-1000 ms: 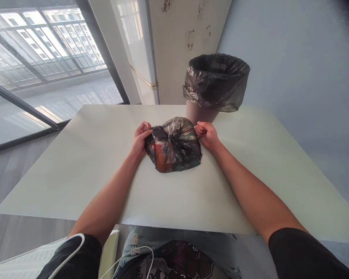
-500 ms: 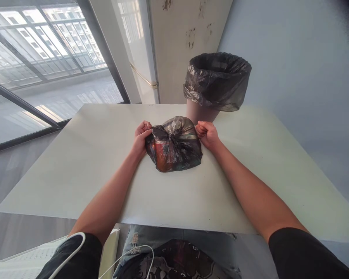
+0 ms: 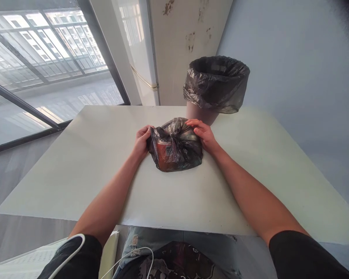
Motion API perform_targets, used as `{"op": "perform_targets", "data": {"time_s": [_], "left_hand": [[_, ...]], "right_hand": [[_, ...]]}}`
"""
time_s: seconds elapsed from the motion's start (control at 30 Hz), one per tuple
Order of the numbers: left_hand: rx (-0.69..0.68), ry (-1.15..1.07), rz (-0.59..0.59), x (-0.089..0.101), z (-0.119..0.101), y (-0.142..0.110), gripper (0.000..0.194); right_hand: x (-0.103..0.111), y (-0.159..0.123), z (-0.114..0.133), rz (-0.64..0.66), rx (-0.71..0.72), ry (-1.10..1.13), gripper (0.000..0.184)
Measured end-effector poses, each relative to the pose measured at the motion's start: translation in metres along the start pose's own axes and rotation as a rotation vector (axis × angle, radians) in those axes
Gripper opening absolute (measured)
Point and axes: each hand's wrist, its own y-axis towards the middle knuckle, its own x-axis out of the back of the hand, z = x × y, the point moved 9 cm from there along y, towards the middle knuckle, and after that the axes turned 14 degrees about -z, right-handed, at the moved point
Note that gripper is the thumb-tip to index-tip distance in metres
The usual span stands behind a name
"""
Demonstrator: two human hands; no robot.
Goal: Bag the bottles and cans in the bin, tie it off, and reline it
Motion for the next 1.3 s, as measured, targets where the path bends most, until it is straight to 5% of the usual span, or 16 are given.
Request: {"op": "perform_targets", "data": {"time_s": [0.17,0.47,0.8,1.07,1.23,1.3], "left_hand": [[-0.068,-0.036,0.016,0.0,-0.006,0.001,0.04],[-0.059,-0.269,-0.161,0.027,-0.015,0.016,0.05],[-0.055,-0.319,-0.529,0.072,-0.006,0.026,0.055],[-0.035,-0.198,-0.198,0.026,-0.007,0.016,0.039],[-0.091,0.003,-0.18,0.02,-0.004,0.013,0.027],[-0.091,0.105,-0.183,0.021,0.002,0.014,0.024]], "right_hand": [[-0.01,-0.003,-0.003,0.159,0.061,-0.23,0.03],[0.021,0.003,-0.026,-0.27,-0.351,0.27,0.055],[0.038,0.008,-0.03,-0.38,-0.293,0.239,0.051],[0.01,0.002,-0.022,-0.086,-0.145,0.011,0.047],[0.004,0.003,-0.03,-0.003,-0.16,-0.005,0.017],[0.005,0.004,-0.038,-0.016,-0.2,0.035,0.022]]}}
